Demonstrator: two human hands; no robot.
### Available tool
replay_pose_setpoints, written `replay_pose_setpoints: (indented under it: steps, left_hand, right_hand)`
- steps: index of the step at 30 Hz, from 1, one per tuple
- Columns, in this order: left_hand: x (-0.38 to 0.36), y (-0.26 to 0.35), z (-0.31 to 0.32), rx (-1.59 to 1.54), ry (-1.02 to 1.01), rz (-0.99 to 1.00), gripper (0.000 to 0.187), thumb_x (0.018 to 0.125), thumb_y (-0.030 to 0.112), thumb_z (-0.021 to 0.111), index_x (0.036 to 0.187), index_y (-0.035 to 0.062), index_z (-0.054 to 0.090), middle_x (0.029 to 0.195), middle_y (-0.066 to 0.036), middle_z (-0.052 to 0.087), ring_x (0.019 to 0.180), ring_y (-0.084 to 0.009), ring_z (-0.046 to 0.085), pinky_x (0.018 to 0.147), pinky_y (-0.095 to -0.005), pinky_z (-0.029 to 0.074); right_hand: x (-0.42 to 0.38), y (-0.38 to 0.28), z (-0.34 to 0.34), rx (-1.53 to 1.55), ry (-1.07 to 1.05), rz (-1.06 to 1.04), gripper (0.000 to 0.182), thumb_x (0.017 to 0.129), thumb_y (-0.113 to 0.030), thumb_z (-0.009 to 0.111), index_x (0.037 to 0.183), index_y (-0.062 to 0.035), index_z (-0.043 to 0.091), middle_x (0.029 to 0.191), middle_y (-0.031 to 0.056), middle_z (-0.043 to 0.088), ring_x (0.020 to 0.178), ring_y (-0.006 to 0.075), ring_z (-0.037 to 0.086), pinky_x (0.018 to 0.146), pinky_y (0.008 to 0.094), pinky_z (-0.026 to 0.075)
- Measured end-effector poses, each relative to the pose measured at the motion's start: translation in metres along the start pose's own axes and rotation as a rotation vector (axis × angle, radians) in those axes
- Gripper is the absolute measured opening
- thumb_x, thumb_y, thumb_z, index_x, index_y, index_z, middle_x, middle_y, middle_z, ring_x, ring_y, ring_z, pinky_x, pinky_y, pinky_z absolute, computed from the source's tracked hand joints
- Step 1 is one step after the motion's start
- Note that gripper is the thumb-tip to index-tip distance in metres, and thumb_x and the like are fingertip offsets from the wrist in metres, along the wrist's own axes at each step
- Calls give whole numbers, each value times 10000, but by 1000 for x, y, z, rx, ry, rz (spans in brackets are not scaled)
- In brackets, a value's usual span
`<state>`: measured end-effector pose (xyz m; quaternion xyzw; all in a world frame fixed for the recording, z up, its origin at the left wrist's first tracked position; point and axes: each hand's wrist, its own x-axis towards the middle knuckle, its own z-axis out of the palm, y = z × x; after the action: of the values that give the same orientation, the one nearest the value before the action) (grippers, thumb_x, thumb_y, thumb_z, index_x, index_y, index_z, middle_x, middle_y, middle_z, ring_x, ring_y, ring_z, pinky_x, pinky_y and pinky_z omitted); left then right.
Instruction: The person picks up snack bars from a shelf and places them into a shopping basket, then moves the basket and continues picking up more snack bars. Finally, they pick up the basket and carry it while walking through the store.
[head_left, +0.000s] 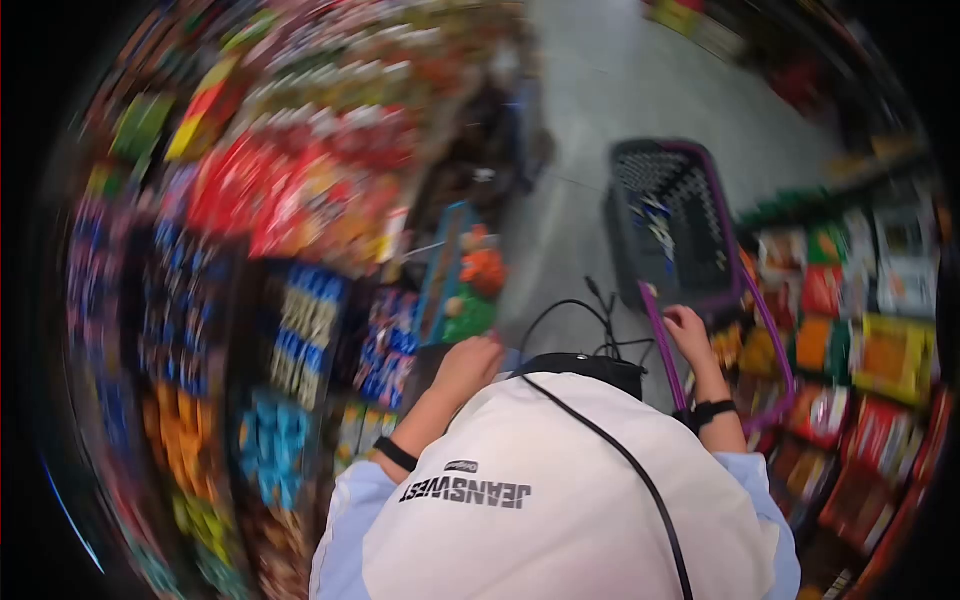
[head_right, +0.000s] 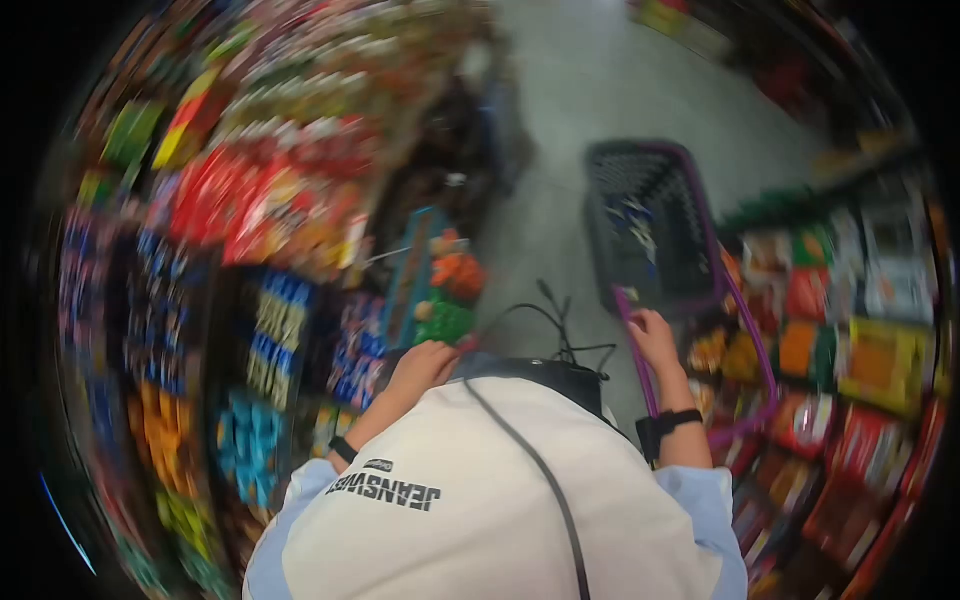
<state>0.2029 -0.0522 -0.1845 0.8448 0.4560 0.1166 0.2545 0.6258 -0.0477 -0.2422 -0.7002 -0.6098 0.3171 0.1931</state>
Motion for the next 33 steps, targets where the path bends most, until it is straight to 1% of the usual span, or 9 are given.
replay_pose_setpoints:
  steps: [3, 5, 9, 17, 21, 26, 28, 31, 33]
  left_hand:
    - [45, 19, 31, 24, -188, 115, 95, 779, 154, 547, 803, 69, 581, 747, -116, 549, 742, -301, 546, 647, -405, 447]
    - [75, 32, 39, 56, -306, 164, 107, 788, 172, 554, 826, 80, 594, 739, -110, 548, 736, -295, 551, 649, -404, 452]
    - [139, 42, 46, -10, -442, 156, 103, 762, 139, 541, 830, 68, 572, 780, -116, 560, 775, -314, 546, 672, -406, 453]
    - [373, -3, 135, -91, -690, 271, 127, 770, 132, 547, 875, 66, 572, 814, -114, 568, 824, -302, 557, 733, -383, 460]
    - [492, -65, 216, -82, -740, 258, 118, 770, 118, 548, 871, 64, 577, 773, -109, 562, 782, -299, 556, 715, -378, 457]
    - [566, -126, 273, -143, -778, 129, 125, 751, 98, 565, 871, 67, 583, 736, -82, 558, 724, -272, 551, 670, -380, 451]
    - [588, -140, 275, -117, -850, 104, 130, 741, 101, 576, 868, 78, 588, 732, -66, 558, 700, -254, 549, 642, -362, 448]
    - [613, -152, 278, -69, -947, 25, 147, 721, 108, 591, 866, 93, 599, 726, -46, 557, 673, -230, 544, 606, -336, 440]
    - [628, -160, 283, -59, -960, -31, 162, 703, 112, 600, 865, 99, 607, 719, -38, 556, 661, -221, 541, 589, -326, 435]
  right_hand:
    - [-30, 54, -21, 98, 104, 152, 199, 778, -111, 587, 947, -8, 588, 888, 118, 573, 796, 211, 586, 725, 293, 464]
    - [-38, 78, -34, 153, 146, 231, 206, 774, -119, 588, 949, -10, 586, 911, 132, 578, 833, 247, 597, 739, 320, 470]
    - [-21, 103, -55, 198, 163, 331, 220, 770, -122, 592, 960, -11, 580, 926, 133, 578, 849, 261, 601, 743, 335, 473]
    - [159, 219, -62, 132, 107, 466, 243, 739, -148, 629, 956, -45, 586, 915, 114, 590, 862, 254, 596, 734, 350, 472]
    - [320, 324, 16, 206, 122, 525, 272, 706, -133, 653, 952, -43, 578, 936, 118, 575, 853, 249, 585, 742, 337, 468]
    - [494, 411, 172, 89, -32, 626, 353, 709, -180, 660, 1027, -79, 544, 1025, 128, 570, 971, 285, 550, 804, 387, 460]
    - [536, 430, 215, 11, -106, 689, 368, 720, -206, 646, 1035, -62, 525, 1091, 125, 550, 1033, 307, 515, 826, 416, 452]
    - [560, 457, 279, -143, 41, 653, 416, 715, -159, 662, 1086, -55, 505, 1068, 132, 535, 1039, 307, 501, 820, 416, 458]
    - [571, 474, 305, -130, -68, 708, 423, 708, -158, 668, 1071, -39, 486, 1093, 131, 518, 1054, 304, 489, 823, 407, 462]
